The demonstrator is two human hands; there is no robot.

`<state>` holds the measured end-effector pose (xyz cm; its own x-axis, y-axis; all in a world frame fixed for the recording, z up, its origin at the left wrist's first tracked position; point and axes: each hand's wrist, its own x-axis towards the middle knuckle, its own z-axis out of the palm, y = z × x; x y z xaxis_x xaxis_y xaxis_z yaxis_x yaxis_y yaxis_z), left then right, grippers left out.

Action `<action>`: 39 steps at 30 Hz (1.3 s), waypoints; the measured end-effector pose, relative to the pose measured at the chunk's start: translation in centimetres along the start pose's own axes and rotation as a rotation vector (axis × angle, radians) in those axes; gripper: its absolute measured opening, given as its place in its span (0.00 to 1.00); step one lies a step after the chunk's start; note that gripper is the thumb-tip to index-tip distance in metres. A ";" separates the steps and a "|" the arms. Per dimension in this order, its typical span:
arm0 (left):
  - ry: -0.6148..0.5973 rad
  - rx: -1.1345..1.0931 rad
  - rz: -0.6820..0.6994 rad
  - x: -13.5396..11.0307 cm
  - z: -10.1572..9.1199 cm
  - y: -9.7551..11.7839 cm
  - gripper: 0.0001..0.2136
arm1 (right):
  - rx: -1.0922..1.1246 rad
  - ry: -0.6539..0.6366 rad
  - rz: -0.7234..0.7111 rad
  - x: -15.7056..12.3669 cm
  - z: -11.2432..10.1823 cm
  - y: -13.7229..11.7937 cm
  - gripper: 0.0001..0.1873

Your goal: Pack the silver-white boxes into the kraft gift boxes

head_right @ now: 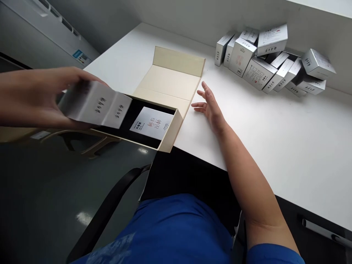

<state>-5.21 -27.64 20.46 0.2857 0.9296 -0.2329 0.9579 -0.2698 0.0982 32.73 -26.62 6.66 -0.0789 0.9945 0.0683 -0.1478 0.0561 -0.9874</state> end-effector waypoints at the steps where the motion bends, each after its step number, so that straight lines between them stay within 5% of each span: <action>1: -0.033 0.047 0.009 0.3 0.1 0.5 0.53 | -0.003 0.012 0.012 0.1 -0.1 0.0 0.43; 7: -0.093 0.126 0.037 1.6 1.1 2.3 0.47 | -0.039 -0.015 0.064 0.0 -0.5 0.2 0.44; 11: -0.133 0.106 0.055 2.4 2.9 1.9 0.38 | -0.095 -0.041 0.007 -0.3 -0.4 0.4 0.43; 15: -0.106 0.118 0.215 3.2 5.1 0.9 0.29 | -0.132 -0.039 -0.014 -0.4 -0.3 0.1 0.42; 22: -0.158 0.056 0.275 3.1 6.6 -0.7 0.44 | -0.181 -0.112 -0.004 -0.6 -0.5 0.0 0.41; 30: -0.198 0.030 0.244 2.0 5.8 2.7 0.45 | -0.360 -0.285 -0.005 -0.1 -1.1 0.6 0.40; 39: -0.072 -0.121 0.302 1.4 6.2 5.7 0.33 | -0.304 -0.198 0.057 0.5 -1.5 0.8 0.34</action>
<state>0.77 -29.46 14.70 0.5618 0.7908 -0.2429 0.8205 -0.4950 0.2861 34.08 -25.90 5.73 -0.2726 0.9621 0.0092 0.1601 0.0548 -0.9856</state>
